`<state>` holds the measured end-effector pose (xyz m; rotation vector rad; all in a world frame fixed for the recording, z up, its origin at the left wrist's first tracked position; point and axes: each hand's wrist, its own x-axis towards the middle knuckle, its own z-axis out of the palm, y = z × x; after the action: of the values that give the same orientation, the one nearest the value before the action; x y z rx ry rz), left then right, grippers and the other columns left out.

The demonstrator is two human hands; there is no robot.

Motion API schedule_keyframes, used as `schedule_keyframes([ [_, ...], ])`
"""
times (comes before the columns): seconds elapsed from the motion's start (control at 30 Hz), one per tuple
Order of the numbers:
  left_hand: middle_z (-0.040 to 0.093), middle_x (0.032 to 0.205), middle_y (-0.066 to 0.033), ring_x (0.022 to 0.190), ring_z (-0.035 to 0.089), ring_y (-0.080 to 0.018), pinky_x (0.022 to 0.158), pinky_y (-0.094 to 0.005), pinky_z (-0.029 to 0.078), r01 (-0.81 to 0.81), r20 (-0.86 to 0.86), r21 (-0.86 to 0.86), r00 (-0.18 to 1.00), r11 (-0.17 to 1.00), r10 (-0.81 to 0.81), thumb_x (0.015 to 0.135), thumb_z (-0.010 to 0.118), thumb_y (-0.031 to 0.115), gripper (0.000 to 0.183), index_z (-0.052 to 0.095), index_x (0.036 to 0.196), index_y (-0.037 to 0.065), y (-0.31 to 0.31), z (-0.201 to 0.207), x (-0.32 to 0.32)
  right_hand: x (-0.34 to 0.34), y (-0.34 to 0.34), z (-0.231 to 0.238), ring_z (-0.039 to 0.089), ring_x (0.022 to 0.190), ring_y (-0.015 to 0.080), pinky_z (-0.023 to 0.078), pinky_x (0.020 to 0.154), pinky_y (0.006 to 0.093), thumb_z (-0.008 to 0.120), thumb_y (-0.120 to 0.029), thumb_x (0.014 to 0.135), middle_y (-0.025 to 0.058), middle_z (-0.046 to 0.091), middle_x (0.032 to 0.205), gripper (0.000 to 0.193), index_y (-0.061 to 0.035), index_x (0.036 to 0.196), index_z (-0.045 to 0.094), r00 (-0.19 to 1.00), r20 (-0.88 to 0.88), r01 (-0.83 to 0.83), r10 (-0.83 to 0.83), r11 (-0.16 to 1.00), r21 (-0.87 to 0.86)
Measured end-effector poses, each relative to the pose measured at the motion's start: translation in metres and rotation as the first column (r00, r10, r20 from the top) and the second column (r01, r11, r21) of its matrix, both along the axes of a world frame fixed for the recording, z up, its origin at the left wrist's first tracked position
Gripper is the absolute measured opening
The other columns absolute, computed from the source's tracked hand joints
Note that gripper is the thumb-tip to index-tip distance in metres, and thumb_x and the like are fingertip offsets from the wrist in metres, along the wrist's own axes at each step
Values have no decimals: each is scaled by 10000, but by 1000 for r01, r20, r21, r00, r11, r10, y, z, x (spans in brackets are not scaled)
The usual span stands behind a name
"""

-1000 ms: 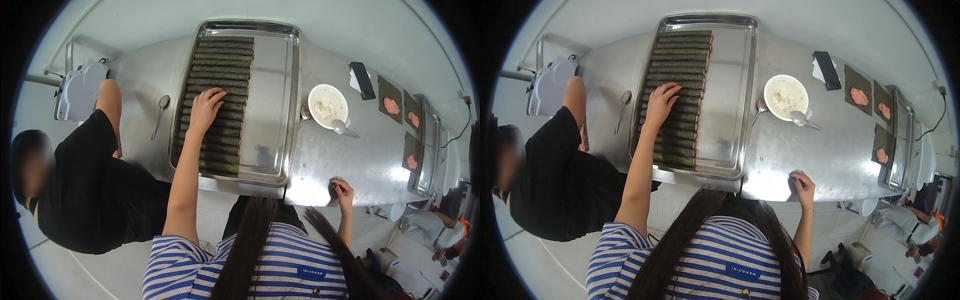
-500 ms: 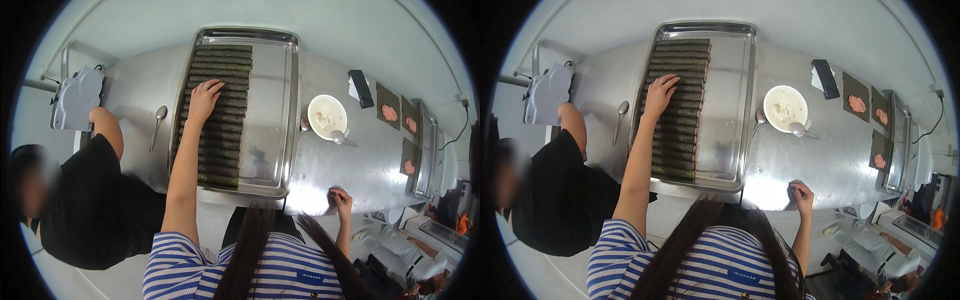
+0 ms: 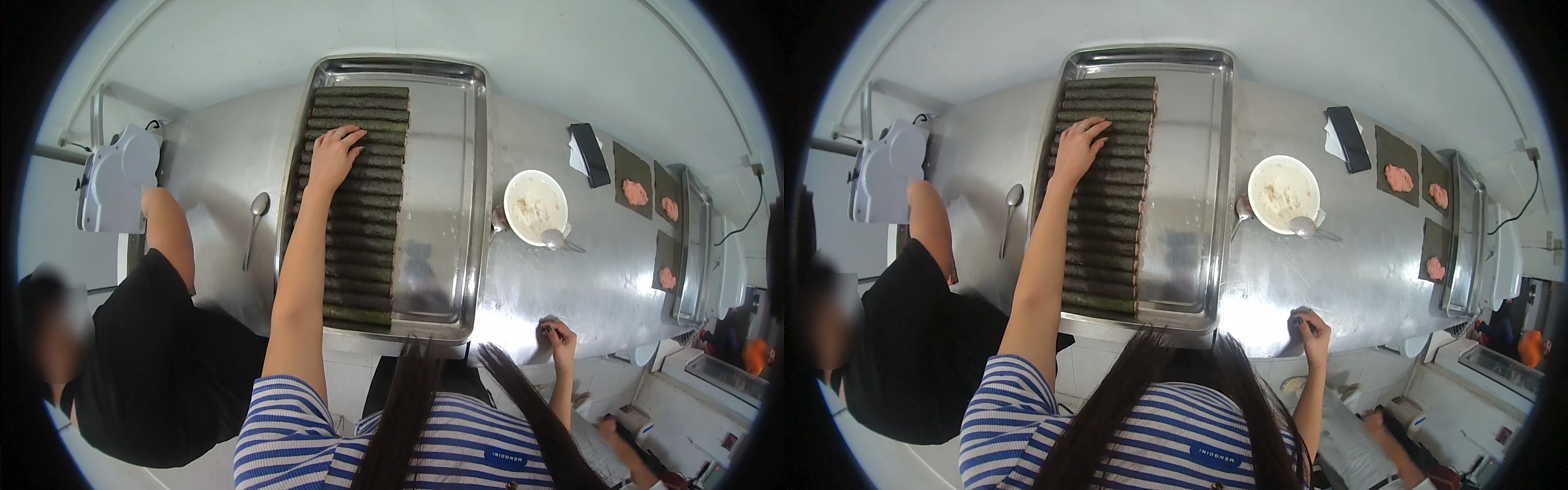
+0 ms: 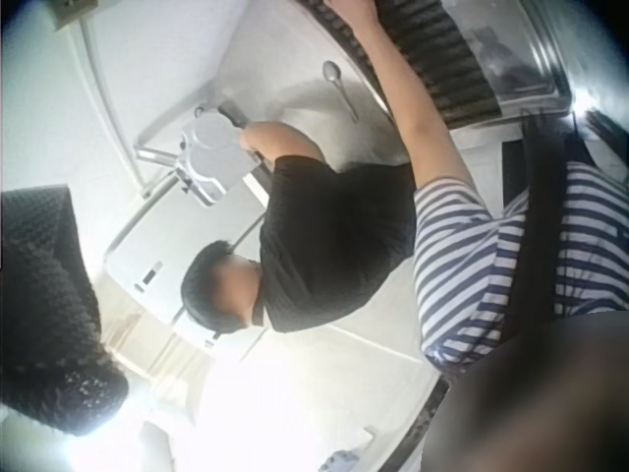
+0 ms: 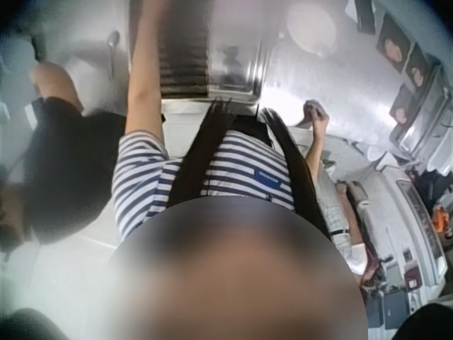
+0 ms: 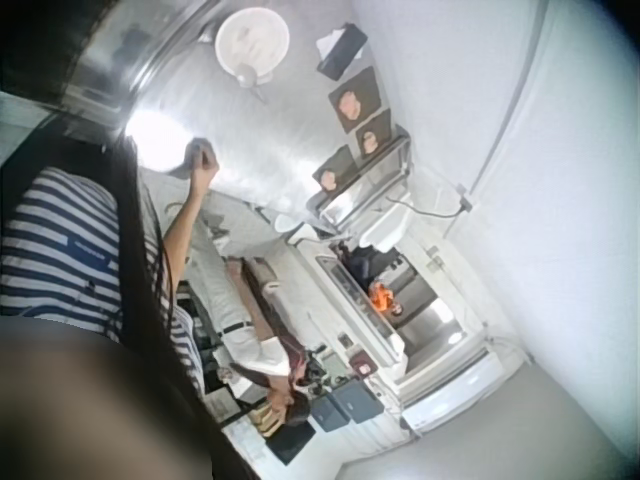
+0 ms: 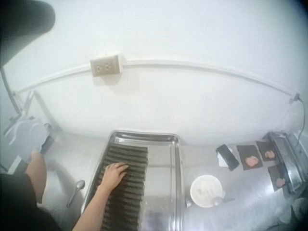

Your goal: The person spreads a pink paste onto nori sheets using a spoon, rolls the nori into cylindrical sushi rolls, and places them on a metal tray. The person repeats this process for multiple nori sheets.

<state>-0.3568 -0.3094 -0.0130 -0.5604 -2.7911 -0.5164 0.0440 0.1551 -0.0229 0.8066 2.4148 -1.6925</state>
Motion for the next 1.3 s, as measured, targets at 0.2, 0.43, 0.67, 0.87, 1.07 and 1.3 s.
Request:
schedule_keyframes([
  [0.2,589,1235,-8,1159,531,-241,1007,-420,376,42,111,-34,993,999,-38,864,625,170,327,629,1190,174,1,11,-14,-4,-5,7,595,758,108,460,730,241,604,1,838,41,660,853,103,20,877,698,997,35,68,-66,997,-47],
  [0.43,596,1221,-4,1145,541,-246,985,-426,393,27,-30,-5,999,1000,-27,862,615,157,325,626,1186,170,8,-11,-52,-3,-4,4,560,733,95,426,709,229,617,-113,870,16,642,788,152,9,884,708,998,32,61,-59,997,-55],
  [0.67,550,1294,-39,1186,514,-270,991,-435,396,45,-12,-26,999,999,-45,838,611,139,392,593,1228,163,11,2,-63,3,-7,0,573,745,100,447,718,245,612,-70,848,22,655,790,127,7,866,712,992,17,124,-123,987,-105],
  [0.87,439,1427,-89,1301,412,-329,1050,-463,355,12,-58,-150,998,989,-21,883,560,244,455,512,1330,167,26,-15,-122,-5,-12,2,595,759,122,478,713,265,618,-69,845,52,672,811,127,18,854,711,996,-23,89,-90,994,-56],
  [1.07,531,1309,-179,1205,485,-365,1020,-448,392,138,197,-75,973,988,-121,897,528,199,410,541,1277,46,45,-42,-150,10,-3,-28,631,715,153,504,672,287,649,-180,800,70,692,798,176,-47,898,711,990,-123,81,-74,995,52],
  [1.3,186,1533,-233,1253,435,-421,1003,-511,402,123,-58,-156,989,980,-133,898,590,309,631,357,1445,99,77,27,-99,-18,-9,-32,598,624,173,463,594,330,668,-226,762,74,657,689,156,-74,788,692,984,-178,43,-4,975,218],
])
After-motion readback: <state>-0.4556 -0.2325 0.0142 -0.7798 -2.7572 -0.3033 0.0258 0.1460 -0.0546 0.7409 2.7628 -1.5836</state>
